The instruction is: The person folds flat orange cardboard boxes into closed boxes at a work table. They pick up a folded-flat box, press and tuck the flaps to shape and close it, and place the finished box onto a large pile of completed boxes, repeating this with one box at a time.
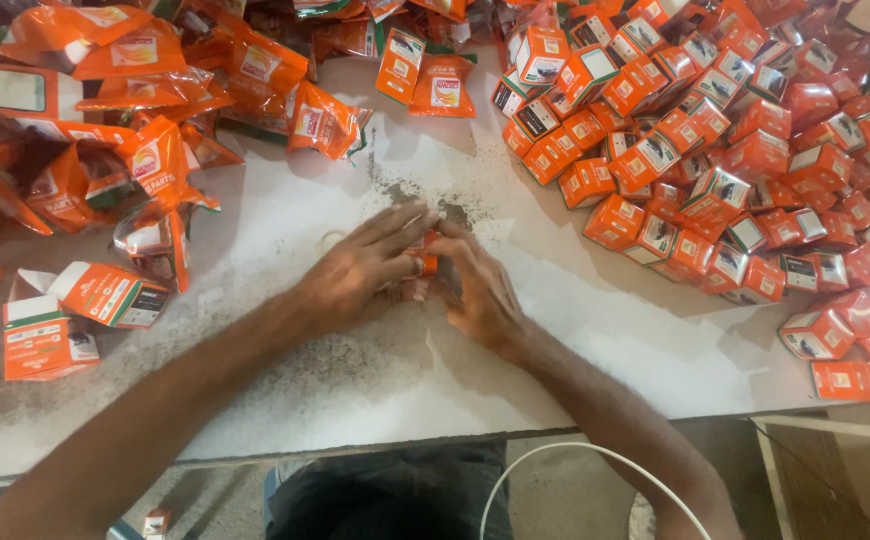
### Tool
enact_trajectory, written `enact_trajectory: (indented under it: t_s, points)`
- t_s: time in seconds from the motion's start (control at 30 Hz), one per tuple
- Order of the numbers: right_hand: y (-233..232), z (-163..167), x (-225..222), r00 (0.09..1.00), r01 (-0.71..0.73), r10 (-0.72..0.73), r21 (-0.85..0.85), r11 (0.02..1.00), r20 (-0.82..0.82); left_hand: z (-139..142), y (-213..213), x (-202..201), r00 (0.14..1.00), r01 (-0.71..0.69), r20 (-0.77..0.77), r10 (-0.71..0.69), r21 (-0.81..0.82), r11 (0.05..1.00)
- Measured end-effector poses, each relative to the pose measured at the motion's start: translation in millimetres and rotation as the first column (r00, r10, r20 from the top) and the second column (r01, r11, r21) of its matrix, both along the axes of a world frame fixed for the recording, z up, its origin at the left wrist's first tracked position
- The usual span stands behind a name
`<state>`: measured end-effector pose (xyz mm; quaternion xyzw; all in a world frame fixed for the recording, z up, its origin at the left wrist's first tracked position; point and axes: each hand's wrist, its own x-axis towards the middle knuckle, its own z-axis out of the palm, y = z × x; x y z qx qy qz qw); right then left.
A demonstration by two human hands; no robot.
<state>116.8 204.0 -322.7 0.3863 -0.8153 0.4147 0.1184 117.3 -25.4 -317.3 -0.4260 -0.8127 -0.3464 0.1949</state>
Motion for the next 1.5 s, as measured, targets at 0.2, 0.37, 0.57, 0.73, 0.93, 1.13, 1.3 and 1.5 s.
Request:
enact_trajectory:
  t_s: [0.2, 0.37, 0.57, 0.73, 0.93, 1.13, 1.3, 1.5]
  points:
    - [10, 19, -15, 0.859, 0.465, -0.440, 0.041, 0.884, -0.262, 2, 0, -39, 0.965, -0.198, -0.177, 0.192, -0.016, 0.980]
    - [19, 19, -17, 0.879, 0.425, -0.394, 0.065, 0.903, -0.268, 23, 9, -144, 0.510, -0.780, -0.670, 0.539, -0.095, 0.619]
    - [15, 2, -21, 0.920, 0.345, -0.342, -0.018, 0.938, -0.192, 60, 17, -141, 0.778, -0.544, -0.378, 0.502, -0.007, 0.839]
    - [13, -6, -27, 0.941, 0.338, -0.335, -0.157, 0.928, 0.046, 61, 55, -98, 0.999, 0.001, 0.045, 0.000, -0.023, 1.000]
    - [15, -14, -33, 0.960, 0.234, -0.212, -0.107, 0.966, 0.185, 54, 55, -171, 0.901, -0.434, -0.022, 0.433, -0.087, 0.897]
    - [17, -11, -30, 0.960, 0.206, -0.186, -0.076, 0.976, 0.211, 37, 54, -172, 0.916, -0.398, -0.059, 0.396, -0.235, 0.887]
    - [16, -3, -28, 0.966, 0.223, -0.214, -0.049, 0.974, 0.149, 24, 37, -132, 0.919, -0.394, -0.098, 0.383, -0.295, 0.870]
    - [15, -6, -26, 0.931, 0.272, -0.239, -0.084, 0.959, 0.276, 33, 15, -57, 0.965, -0.263, 0.090, 0.247, 0.319, 0.910]
